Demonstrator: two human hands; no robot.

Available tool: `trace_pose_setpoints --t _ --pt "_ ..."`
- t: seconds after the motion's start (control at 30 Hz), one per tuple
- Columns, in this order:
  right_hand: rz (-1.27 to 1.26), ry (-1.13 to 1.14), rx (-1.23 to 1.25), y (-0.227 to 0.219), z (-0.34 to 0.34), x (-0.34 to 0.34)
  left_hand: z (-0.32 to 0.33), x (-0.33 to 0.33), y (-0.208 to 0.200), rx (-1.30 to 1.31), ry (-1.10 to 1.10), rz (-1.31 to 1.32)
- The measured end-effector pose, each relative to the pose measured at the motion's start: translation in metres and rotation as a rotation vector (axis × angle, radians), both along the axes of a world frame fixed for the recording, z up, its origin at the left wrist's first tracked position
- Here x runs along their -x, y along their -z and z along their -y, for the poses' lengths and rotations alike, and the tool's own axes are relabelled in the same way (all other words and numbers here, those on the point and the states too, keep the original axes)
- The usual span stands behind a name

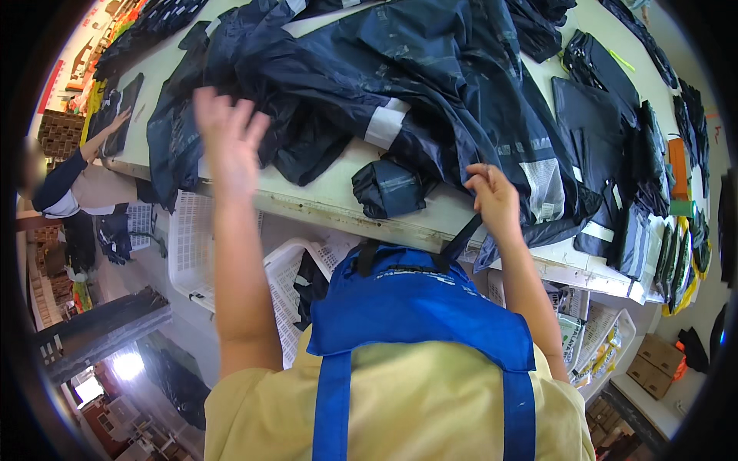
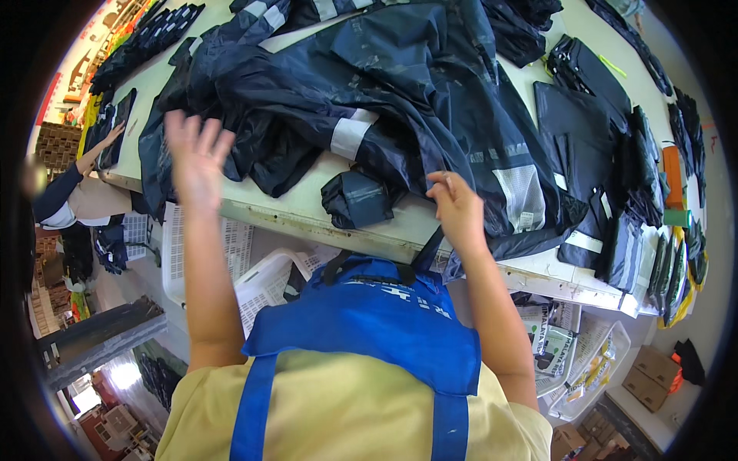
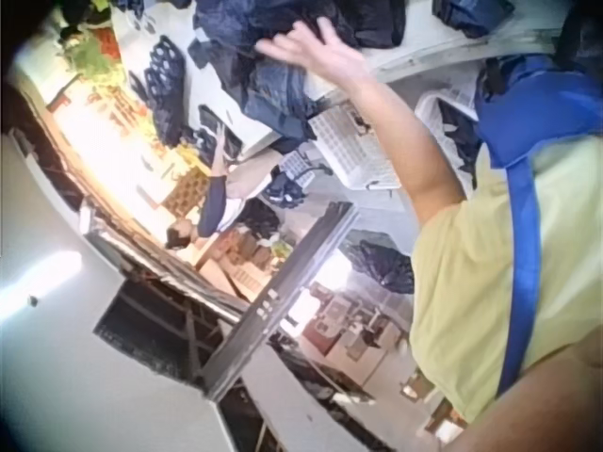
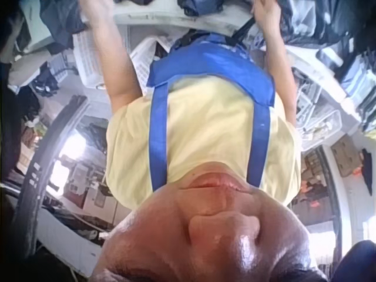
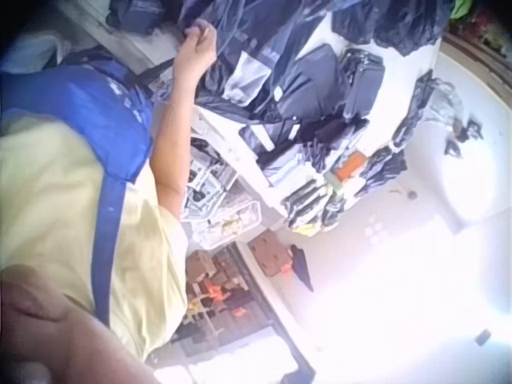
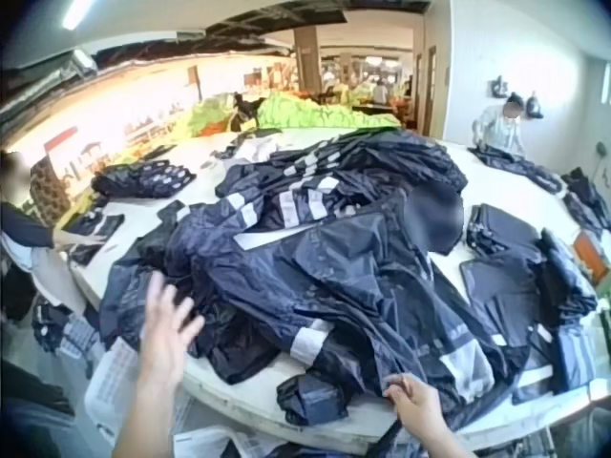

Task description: The person folds dark-colored garments with reflective stripes on a white table. They smooth the fabric, fold the sleeves and body, and place the finished items into a white basket. The person repeats this process with multiple garments throughout the clip.

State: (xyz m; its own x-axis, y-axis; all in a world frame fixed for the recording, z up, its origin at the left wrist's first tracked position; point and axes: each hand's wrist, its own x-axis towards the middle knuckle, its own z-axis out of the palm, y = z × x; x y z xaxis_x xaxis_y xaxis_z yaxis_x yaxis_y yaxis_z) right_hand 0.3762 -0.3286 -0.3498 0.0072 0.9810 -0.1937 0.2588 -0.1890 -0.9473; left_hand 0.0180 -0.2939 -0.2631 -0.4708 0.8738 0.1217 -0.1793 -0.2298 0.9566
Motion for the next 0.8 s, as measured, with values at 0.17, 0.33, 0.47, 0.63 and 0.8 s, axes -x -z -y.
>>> trace_pose_setpoints --t 0.17,0.33,0.47,0.63,0.8 --pt "0.124 -0.284 0.21 0.031 0.016 0.036 0.04 -0.064 0.177 0.712 0.549 -0.885" --pt "0.024 -0.128 0.182 0.059 0.017 0.037 0.044 -0.099 0.145 0.865 0.716 0.054" --pt "-0.226 0.022 0.21 0.014 0.024 0.013 0.053 -0.101 0.082 0.764 0.98 -0.479" --pt "-0.279 -0.13 0.258 -0.029 0.018 -0.005 0.033 -0.15 0.059 -0.117 0.696 -0.772" --pt "-0.468 -0.074 0.24 -0.047 0.012 -0.021 0.01 -0.167 0.046 0.372 1.159 -0.214"
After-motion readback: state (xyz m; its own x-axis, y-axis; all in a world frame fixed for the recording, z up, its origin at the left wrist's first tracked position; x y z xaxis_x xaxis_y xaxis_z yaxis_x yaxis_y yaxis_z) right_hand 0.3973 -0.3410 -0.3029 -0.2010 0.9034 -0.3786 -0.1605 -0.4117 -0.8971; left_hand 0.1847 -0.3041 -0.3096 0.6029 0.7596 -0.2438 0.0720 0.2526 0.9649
